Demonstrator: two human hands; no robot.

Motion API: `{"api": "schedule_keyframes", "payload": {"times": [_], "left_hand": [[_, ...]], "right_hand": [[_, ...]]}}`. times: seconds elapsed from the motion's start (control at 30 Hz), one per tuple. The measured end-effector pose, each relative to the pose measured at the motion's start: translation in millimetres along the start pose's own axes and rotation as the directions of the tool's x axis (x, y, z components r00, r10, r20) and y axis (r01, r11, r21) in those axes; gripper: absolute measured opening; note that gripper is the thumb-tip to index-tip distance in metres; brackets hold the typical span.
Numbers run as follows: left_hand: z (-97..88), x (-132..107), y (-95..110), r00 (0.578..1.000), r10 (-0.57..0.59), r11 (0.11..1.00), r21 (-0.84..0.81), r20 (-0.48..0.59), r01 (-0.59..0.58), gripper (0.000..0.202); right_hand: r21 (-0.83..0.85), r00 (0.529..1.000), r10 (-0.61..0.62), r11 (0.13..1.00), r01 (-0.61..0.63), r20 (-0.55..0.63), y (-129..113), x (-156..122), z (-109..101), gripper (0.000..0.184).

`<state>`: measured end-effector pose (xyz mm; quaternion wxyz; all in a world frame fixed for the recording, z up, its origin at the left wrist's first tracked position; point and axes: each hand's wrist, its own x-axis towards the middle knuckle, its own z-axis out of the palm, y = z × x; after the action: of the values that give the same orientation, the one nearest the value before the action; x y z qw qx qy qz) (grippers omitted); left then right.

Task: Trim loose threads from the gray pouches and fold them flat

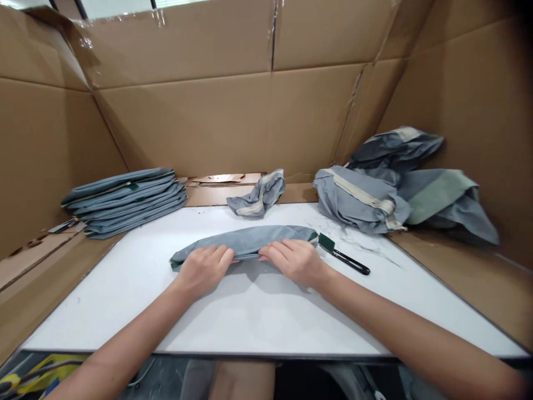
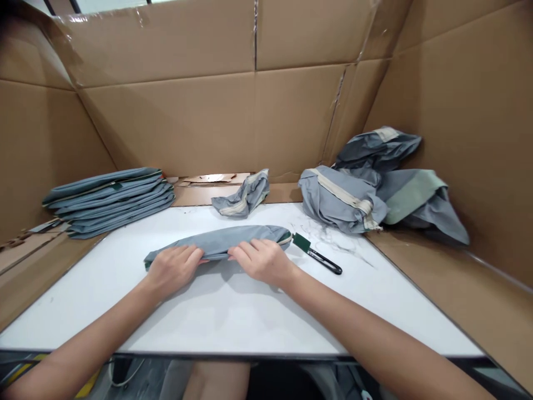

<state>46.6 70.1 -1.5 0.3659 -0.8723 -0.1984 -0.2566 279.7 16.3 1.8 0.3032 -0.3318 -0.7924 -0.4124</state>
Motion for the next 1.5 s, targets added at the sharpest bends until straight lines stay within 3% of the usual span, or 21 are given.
{"api": "schedule_keyframes", "payload": {"times": [0.13, 0.23, 0.4, 0.5, 0.67, 0.87, 1.0, 1.13, 1.23, 1.4, 1.5], "left_hand": [[-0.6, -6, -11, 0.994, 0.089, 0.995, 0.055, -0.070, -0.085, 0.018], [-2.1, -10, -10, 0.989, 0.135, 0.988, 0.082, -0.062, -0.130, 0.022], [-12.4, -31, -3, 0.977, 0.135, 0.991, -0.023, 0.165, -0.133, 0.014], [-18.1, -51, -10, 0.947, 0.173, 0.983, -0.108, 0.269, -0.149, 0.034], [-8.6, -80, -32, 0.890, 0.138, 0.969, -0.245, 0.435, -0.030, 0.045], [1.6, -88, -38, 0.802, 0.080, 0.921, -0.352, 0.591, 0.167, 0.059], [-0.2, -86, -36, 0.790, 0.041, 0.878, -0.399, 0.612, 0.264, 0.054], [-5.0, -86, -34, 0.778, -0.006, 0.864, -0.388, 0.629, 0.320, 0.047], [-11.9, -79, -39, 0.730, -0.044, 0.884, -0.313, 0.683, 0.346, 0.043], [-24.6, -58, -59, 0.598, 0.005, 0.857, -0.311, 0.802, 0.411, 0.043], [-24.8, -57, -66, 0.595, -0.040, 0.832, -0.303, 0.802, 0.464, 0.042]], "right_hand": [[0.078, 0.997, -0.051, 0.996, 0.047, 0.054, 7, -16, 2, 0.025], [0.115, 0.990, -0.116, 0.988, 0.106, 0.084, 13, -29, 2, 0.024], [0.240, 0.976, -0.210, 0.951, 0.193, 0.050, 17, -45, -2, 0.022], [0.298, 0.953, -0.290, 0.921, 0.253, 0.088, 21, -50, -5, 0.023], [0.313, 0.934, -0.250, 0.936, 0.164, 0.256, 32, -54, 4, 0.033], [0.266, 0.911, -0.285, 0.941, 0.208, 0.299, 37, -59, 18, 0.034], [0.308, 0.872, -0.253, 0.943, 0.126, 0.418, 38, -61, 15, 0.039], [0.417, 0.865, -0.157, 0.907, -0.064, 0.476, 37, -61, 12, 0.034], [0.494, 0.860, -0.118, 0.853, -0.168, 0.497, 36, -59, 11, 0.034], [0.540, 0.818, -0.111, 0.799, -0.264, 0.564, 37, -58, 15, 0.036], [0.532, 0.780, -0.098, 0.782, -0.324, 0.618, 40, -59, 18, 0.036]]}}
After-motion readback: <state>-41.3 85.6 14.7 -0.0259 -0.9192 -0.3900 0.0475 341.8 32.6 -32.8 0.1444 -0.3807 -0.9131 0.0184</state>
